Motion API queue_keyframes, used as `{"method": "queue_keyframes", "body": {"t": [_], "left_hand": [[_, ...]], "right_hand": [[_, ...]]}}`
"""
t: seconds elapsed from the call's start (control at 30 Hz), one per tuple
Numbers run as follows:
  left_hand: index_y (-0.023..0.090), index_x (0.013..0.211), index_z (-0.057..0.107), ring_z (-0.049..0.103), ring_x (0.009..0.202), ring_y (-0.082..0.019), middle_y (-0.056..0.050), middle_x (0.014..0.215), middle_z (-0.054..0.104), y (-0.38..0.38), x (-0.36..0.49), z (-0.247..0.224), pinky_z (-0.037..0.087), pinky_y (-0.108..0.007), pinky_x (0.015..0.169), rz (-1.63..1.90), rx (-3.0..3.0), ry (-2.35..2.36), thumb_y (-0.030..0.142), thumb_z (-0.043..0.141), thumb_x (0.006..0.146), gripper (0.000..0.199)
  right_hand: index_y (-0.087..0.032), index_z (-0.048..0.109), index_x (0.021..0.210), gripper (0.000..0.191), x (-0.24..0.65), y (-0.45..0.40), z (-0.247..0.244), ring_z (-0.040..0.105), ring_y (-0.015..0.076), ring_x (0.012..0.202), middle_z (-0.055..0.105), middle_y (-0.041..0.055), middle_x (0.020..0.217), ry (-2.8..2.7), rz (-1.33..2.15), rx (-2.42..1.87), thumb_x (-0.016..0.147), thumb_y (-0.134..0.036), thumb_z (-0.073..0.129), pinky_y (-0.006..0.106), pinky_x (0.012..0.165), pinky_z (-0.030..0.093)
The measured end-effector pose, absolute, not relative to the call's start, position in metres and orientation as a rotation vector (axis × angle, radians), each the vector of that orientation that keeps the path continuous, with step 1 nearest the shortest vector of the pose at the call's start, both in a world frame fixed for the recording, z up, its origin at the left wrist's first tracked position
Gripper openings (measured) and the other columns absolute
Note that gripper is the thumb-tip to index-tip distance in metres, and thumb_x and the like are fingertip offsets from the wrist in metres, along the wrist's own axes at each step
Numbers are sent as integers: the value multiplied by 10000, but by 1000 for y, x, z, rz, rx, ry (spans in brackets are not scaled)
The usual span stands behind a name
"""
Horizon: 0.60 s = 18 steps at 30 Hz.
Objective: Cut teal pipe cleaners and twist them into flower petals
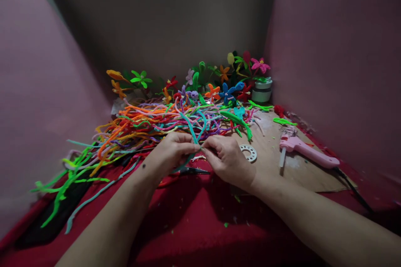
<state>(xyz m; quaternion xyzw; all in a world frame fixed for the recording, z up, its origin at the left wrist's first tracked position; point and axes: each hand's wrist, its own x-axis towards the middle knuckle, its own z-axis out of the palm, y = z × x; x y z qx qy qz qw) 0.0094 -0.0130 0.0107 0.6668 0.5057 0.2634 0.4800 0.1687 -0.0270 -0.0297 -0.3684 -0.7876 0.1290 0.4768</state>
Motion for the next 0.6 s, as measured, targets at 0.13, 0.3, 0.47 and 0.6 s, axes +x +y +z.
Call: {"method": "queue_keyframes", "body": {"t": [0.13, 0.3, 0.47, 0.6], "left_hand": [[165, 578, 430, 129, 335, -20, 93, 402, 281, -9, 11, 8, 175, -145, 301, 562, 1010, 875, 219, 589, 640, 180], [143, 607, 476, 174, 338, -7, 84, 439, 320, -18, 11, 14, 179, -129, 309, 661, 1085, 864, 237, 624, 687, 193], [158, 769, 626, 515, 632, -90, -6, 705, 560, -27, 13, 23, 412, -186, 545, 1181, 1842, 996, 208, 641, 728, 66], [171, 772, 653, 535, 798, -143, -38, 815, 569, -27, 12, 25, 434, -250, 714, 1219, 2213, 846, 182, 605, 756, 52]], "right_hand": [[-147, 535, 641, 162, 171, -33, -26, 460, 150, 611, 528, 40, 595, -1954, -140, -758, 779, -107, 459, 287, 592, 345], [-153, 543, 689, 160, 172, -37, -20, 470, 145, 632, 540, 34, 620, -1849, -11, -684, 814, -119, 449, 288, 614, 374], [-165, 570, 718, 121, 170, -36, -14, 493, 102, 566, 546, -11, 612, -1557, 758, -771, 815, -209, 514, 244, 555, 401], [-162, 567, 665, 125, 170, -36, -8, 503, 90, 527, 548, -28, 555, -1436, 1098, -741, 778, -212, 555, 239, 551, 411]]}}
